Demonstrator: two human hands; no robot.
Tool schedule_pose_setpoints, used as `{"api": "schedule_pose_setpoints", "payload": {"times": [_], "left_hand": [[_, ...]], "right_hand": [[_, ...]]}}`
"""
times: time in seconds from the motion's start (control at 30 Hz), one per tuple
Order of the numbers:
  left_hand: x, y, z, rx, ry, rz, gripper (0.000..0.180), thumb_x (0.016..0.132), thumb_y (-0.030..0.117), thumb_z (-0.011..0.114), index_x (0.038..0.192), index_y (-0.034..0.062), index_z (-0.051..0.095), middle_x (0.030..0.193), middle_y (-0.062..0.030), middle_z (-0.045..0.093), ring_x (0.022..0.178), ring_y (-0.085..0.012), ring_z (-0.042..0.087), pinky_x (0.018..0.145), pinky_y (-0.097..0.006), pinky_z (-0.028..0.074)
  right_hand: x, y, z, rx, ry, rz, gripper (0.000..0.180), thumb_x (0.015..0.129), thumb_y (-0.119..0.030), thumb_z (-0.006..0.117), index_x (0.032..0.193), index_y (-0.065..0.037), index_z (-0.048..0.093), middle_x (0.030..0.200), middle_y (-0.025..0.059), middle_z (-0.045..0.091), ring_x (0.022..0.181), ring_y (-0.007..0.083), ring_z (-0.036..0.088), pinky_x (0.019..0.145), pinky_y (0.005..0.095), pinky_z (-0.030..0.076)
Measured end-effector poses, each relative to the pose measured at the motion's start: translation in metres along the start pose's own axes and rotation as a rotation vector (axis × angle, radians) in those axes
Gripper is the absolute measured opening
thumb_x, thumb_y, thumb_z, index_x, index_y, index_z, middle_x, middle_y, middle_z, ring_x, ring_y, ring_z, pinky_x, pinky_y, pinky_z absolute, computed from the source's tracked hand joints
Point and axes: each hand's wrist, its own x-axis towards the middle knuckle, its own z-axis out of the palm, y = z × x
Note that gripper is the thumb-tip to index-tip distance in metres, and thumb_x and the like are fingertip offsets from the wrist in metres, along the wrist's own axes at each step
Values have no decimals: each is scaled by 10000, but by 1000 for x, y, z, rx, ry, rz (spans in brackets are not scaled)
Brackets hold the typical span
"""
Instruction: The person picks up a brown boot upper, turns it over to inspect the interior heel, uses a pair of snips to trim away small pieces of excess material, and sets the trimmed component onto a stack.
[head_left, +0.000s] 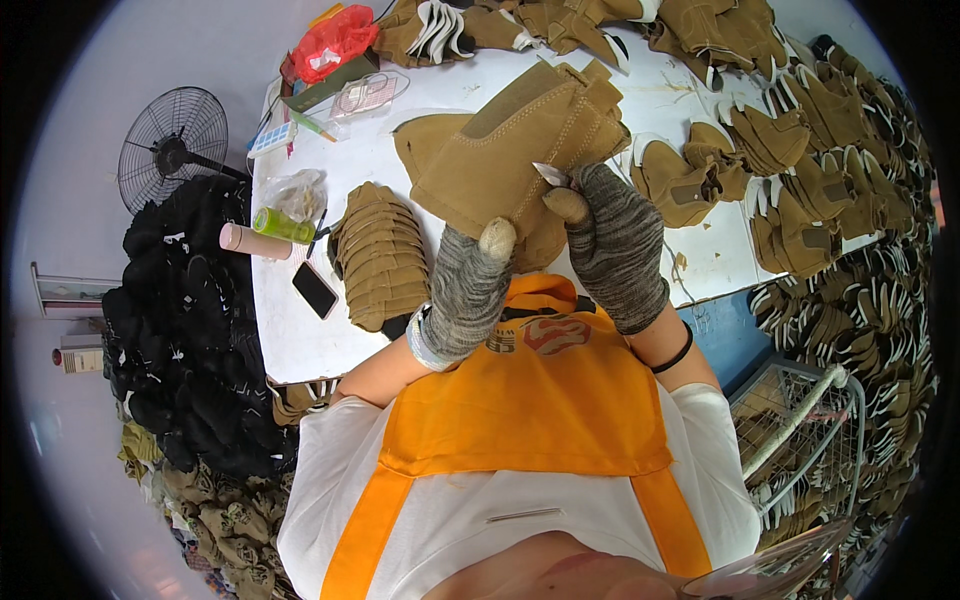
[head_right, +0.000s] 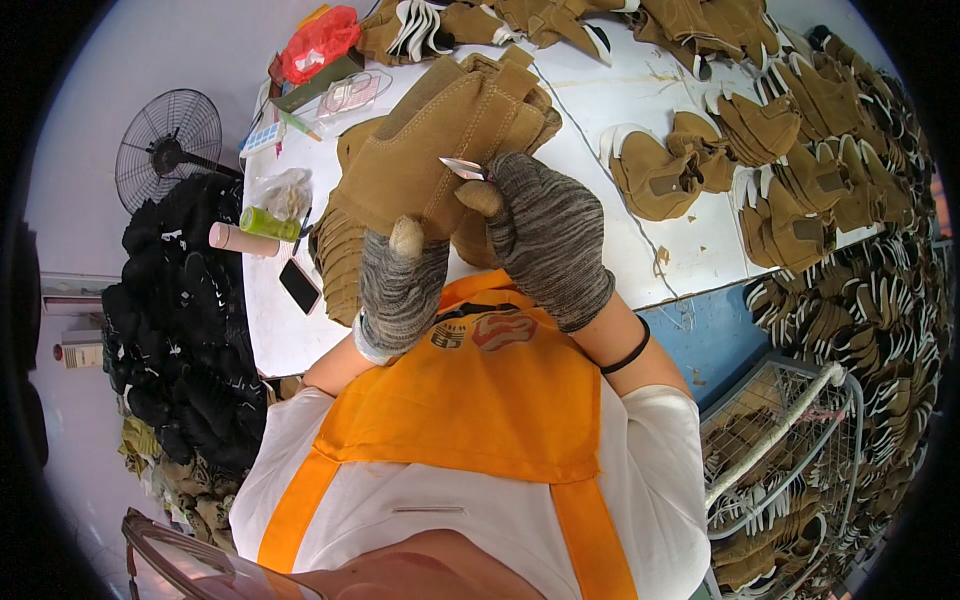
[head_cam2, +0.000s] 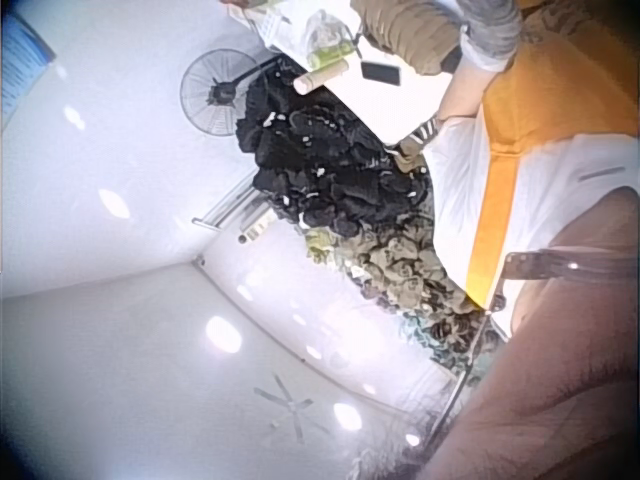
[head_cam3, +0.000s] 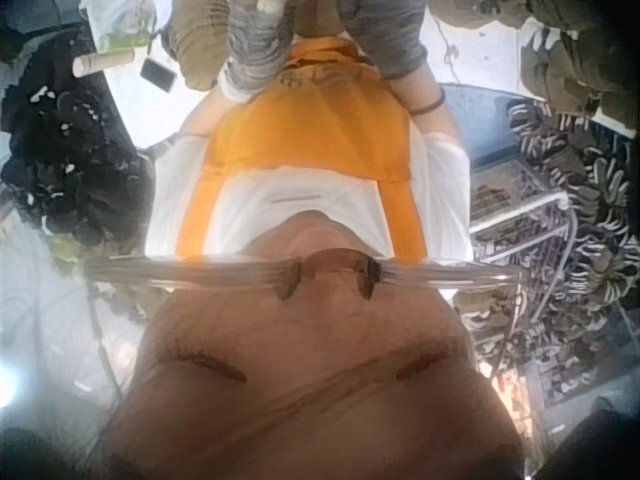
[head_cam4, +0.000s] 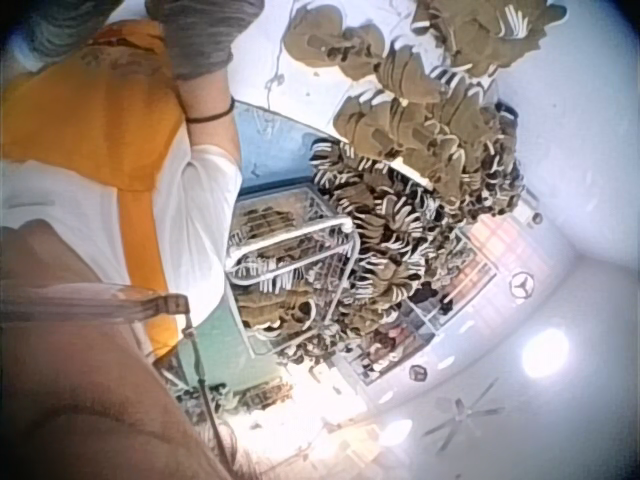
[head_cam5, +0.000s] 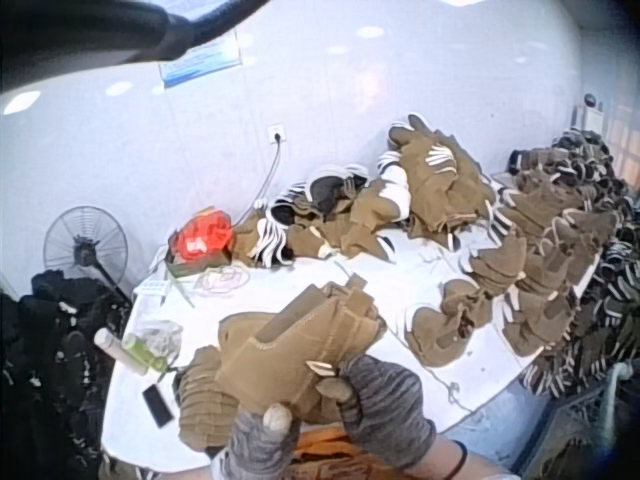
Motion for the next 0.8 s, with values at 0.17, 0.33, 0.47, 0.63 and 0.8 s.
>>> {"api": "schedule_pose_setpoints", "payload": {"times": [0.17,0.33,0.47,0.63,0.8], "left_hand": [[6,8,4,-21,-25,20,779,867,549,589,1350,-20,367,1262,-137,495,1158,-223,515,969,-338,442],[5,5,2,2,-3,32,724,880,520,589,1331,-11,395,1244,-124,513,1142,-211,520,957,-332,440],[3,7,3,-20,40,48,633,887,415,629,1315,-1,418,1243,-111,520,1130,-205,521,962,-338,432],[10,-1,-22,-57,97,67,591,838,186,694,1341,54,413,1296,-75,490,1219,-209,460,1061,-364,351],[12,6,-30,-158,125,97,586,804,101,703,1321,54,432,1280,-82,504,1210,-213,469,1064,-362,355]], "right_hand": [[-5,-4,6,281,94,108,287,916,-325,595,953,-40,595,790,129,644,702,294,647,616,347,517],[-4,0,7,195,74,86,328,926,-364,575,945,-37,589,766,120,633,680,275,637,614,345,507],[-7,7,3,304,99,136,298,944,-338,557,961,-42,585,741,87,602,636,220,593,593,303,482],[-31,78,11,604,468,504,290,981,-307,496,1048,-36,575,882,42,599,698,110,505,631,235,433],[-142,240,50,-177,-184,785,367,917,-295,547,1115,12,520,1056,254,599,965,415,578,816,437,464]]}}
